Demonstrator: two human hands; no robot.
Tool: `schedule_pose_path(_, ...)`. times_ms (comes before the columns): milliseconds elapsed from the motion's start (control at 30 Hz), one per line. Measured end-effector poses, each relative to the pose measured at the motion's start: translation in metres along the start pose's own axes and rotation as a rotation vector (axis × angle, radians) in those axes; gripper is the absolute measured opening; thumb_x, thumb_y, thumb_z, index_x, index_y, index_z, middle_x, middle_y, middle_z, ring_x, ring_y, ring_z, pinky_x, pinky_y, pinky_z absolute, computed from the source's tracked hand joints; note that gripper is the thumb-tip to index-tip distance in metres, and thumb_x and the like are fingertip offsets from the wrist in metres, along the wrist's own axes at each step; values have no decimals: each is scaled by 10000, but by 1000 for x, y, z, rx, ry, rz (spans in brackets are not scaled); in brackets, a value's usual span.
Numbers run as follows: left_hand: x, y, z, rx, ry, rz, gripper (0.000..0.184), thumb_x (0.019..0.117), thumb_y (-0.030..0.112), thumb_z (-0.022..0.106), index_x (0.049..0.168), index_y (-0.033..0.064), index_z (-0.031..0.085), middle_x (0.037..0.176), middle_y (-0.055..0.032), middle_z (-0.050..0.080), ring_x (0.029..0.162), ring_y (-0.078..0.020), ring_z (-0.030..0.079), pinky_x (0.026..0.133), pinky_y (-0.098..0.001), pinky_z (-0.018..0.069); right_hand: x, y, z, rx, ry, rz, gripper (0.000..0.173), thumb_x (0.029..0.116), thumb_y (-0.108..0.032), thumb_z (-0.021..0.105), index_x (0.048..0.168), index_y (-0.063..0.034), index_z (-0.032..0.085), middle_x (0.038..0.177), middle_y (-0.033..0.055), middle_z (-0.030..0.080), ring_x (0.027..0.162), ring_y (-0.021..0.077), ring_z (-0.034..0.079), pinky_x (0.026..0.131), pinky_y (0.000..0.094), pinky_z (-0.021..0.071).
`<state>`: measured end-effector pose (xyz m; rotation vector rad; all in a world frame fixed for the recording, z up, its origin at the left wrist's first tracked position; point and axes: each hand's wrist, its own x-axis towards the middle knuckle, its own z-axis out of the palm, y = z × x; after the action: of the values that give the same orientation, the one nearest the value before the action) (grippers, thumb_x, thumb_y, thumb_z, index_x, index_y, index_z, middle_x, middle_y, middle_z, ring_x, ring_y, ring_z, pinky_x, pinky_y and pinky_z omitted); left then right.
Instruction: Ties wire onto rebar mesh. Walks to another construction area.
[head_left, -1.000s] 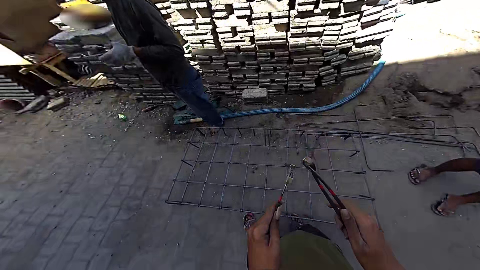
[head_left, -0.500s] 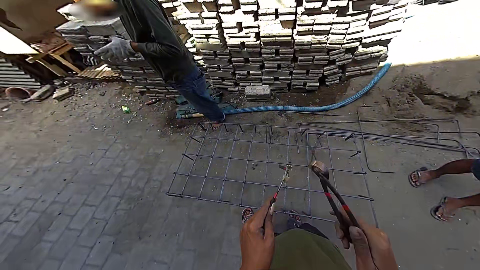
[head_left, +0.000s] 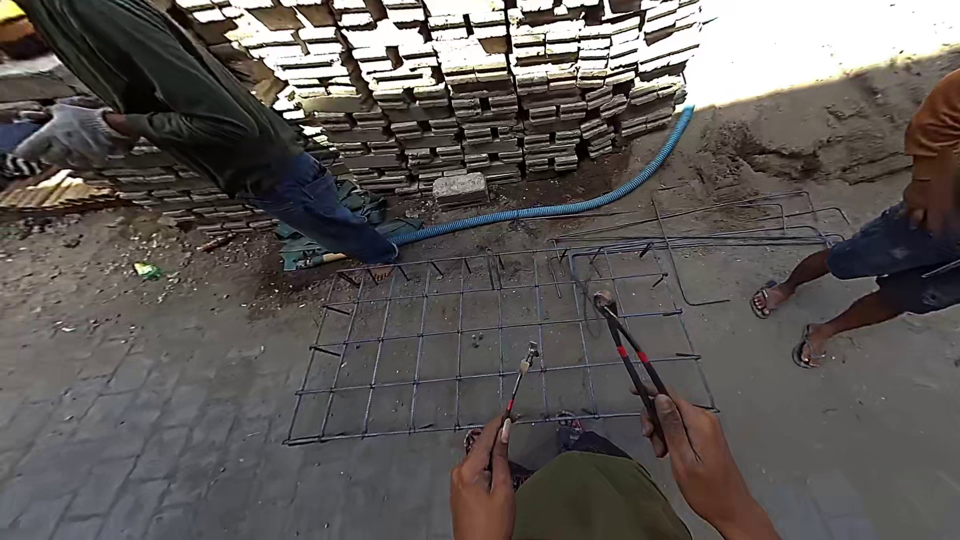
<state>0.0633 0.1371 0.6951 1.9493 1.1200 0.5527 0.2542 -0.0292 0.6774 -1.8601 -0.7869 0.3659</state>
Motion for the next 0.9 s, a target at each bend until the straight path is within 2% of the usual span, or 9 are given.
schedule_pose_path(167,2,1,1,81,6,37,309,996,158,501,1113,68,772,777,-20,723,575,-54,579,565,-273,478,-15,-23,9,294,71,-299,593,1064,-619,230,1277,-244,637,839,-118,690,710,-71,626,649,111,513)
schedule_pose_path(300,-1,1,-5,165,-74,40,321,1001,164,514,1166,64,770,805,-72,748,620,-176,663,599,-414,530,-22,5,43,-309,-127,-34,651,1069,-490,278,949,-29,721,582,61,603,482,216,611,444,413,481)
schedule_pose_path(400,1,-11,-4,179,-56,20,323,994,174,509,1136,66,779,734,-69,714,579,-193,637,565,-439,507,-14,-21,20,-66,-23,-87,680,1102,-525,247,1110,-5,684,669,-9,621,529,48,565,490,241,503)
schedule_pose_path(533,-2,-11,-8,186,-41,0,325,999,176,509,1142,59,777,746,-78,721,596,-204,649,576,-447,511,-19,-18,25,253,124,-309,571,1069,-607,262,1282,-240,643,832,-125,686,684,-56,617,630,124,508)
schedule_pose_path(600,0,-7,-12,206,-40,20,329,990,173,511,1151,69,778,767,-73,736,615,-208,670,585,-448,525,-31,11,40,-88,-30,-161,555,1093,-487,317,1087,-92,707,656,-15,631,516,121,598,476,313,500)
schedule_pose_path(667,0,-10,-19,227,-58,1,327,1001,176,518,1179,66,770,781,-94,737,649,-250,686,610,-496,528,-30,3,41,-252,-269,125,573,1073,-391,311,1034,16,711,635,91,652,536,254,642,523,470,522)
schedule_pose_path(767,7,-19,-25,241,-34,-39,333,1007,180,506,1184,81,770,784,-103,738,659,-271,691,621,-518,530,-17,-36,15,30,-156,-7,621,1125,-398,275,1171,112,627,687,42,654,561,73,603,552,266,538)
schedule_pose_path(867,5,-23,-25,250,-22,-37,333,1001,182,504,1164,88,778,753,-100,726,630,-270,678,595,-516,520,-13,-43,17,323,-59,-233,584,1061,-611,277,1291,-205,629,814,-125,689,716,-71,630,682,130,523)
schedule_pose_path(900,5,-22,-25,248,-5,-11,333,996,183,505,1155,87,780,744,-91,723,617,-257,674,583,-501,520,-15,-31,29,255,-57,-247,583,1063,-612,287,1262,-200,650,797,-103,680,688,-41,627,653,154,523)
